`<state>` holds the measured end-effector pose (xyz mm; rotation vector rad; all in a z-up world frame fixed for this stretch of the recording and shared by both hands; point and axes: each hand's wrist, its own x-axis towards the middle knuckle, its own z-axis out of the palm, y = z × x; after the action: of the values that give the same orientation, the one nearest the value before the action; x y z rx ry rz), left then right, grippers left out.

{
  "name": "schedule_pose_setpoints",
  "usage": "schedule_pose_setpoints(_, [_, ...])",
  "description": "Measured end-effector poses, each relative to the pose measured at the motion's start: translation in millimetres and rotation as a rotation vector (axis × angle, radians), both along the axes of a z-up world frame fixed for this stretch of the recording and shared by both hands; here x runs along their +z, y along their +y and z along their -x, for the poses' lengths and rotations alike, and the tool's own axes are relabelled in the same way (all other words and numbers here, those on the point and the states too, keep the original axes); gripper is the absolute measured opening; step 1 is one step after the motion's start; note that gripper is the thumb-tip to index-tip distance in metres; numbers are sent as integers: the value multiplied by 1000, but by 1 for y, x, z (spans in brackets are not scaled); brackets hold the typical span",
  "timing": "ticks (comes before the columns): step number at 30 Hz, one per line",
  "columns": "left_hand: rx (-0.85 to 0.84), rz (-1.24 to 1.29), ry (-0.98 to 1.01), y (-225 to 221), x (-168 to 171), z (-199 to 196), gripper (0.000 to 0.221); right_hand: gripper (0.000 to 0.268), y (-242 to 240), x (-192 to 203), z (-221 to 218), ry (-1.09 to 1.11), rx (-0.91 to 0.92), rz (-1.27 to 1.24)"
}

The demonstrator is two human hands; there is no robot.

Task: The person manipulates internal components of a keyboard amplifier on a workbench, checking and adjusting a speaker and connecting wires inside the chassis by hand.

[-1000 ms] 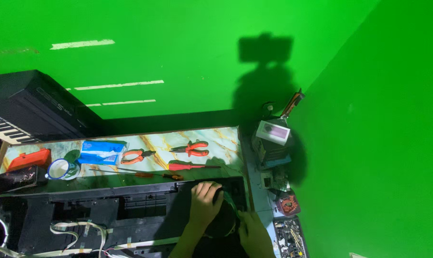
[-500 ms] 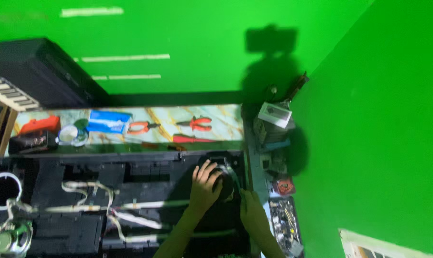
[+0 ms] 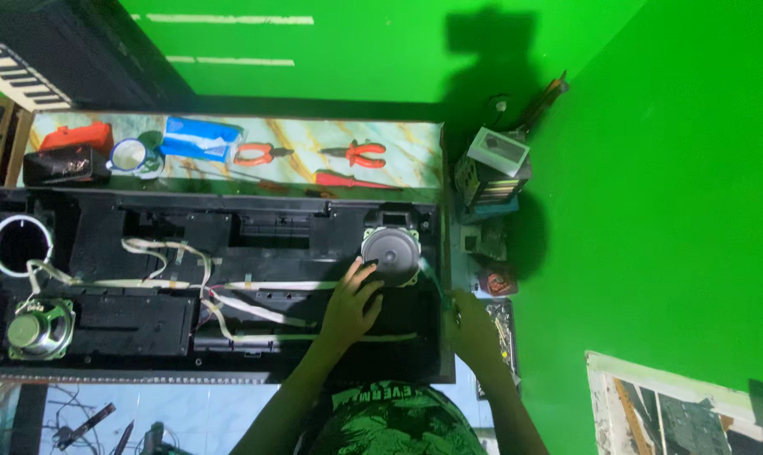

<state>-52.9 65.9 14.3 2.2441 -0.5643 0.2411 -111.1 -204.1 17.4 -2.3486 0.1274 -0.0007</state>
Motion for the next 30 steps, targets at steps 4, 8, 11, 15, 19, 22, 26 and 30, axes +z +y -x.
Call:
schedule_pose_setpoints(4, [-24,35,54,7,2,13,28,32,35,-13,10,64,59,-23])
schedule_pose_setpoints(8, [-4,85,123,11,5,28,27,35,54,-7,26,15,112,-79])
schedule_pose_setpoints(11, [-16,72,141,12,6,34,28,36,54,7,22,26,149,-65])
schedule_pose_setpoints(15, [-51,26,196,15,4,35,31,28,52,17,7,129,48,-93])
schedule_pose_setpoints(19, [-40,63,206,20,3,37,32,31,68,10,9,46,59,-37])
schedule_pose_setpoints(22, [-35,75,214,22,3,39,32,30,78,4,18,-76,108,-10])
schedule_pose_setpoints(26, [-43,80,203,23,3,36,32,32,73,2,23,-63,151,-70])
schedule_pose_setpoints(30, [-45,74,228,25,5,33,32,29,62,-2,15,-236,102,-67])
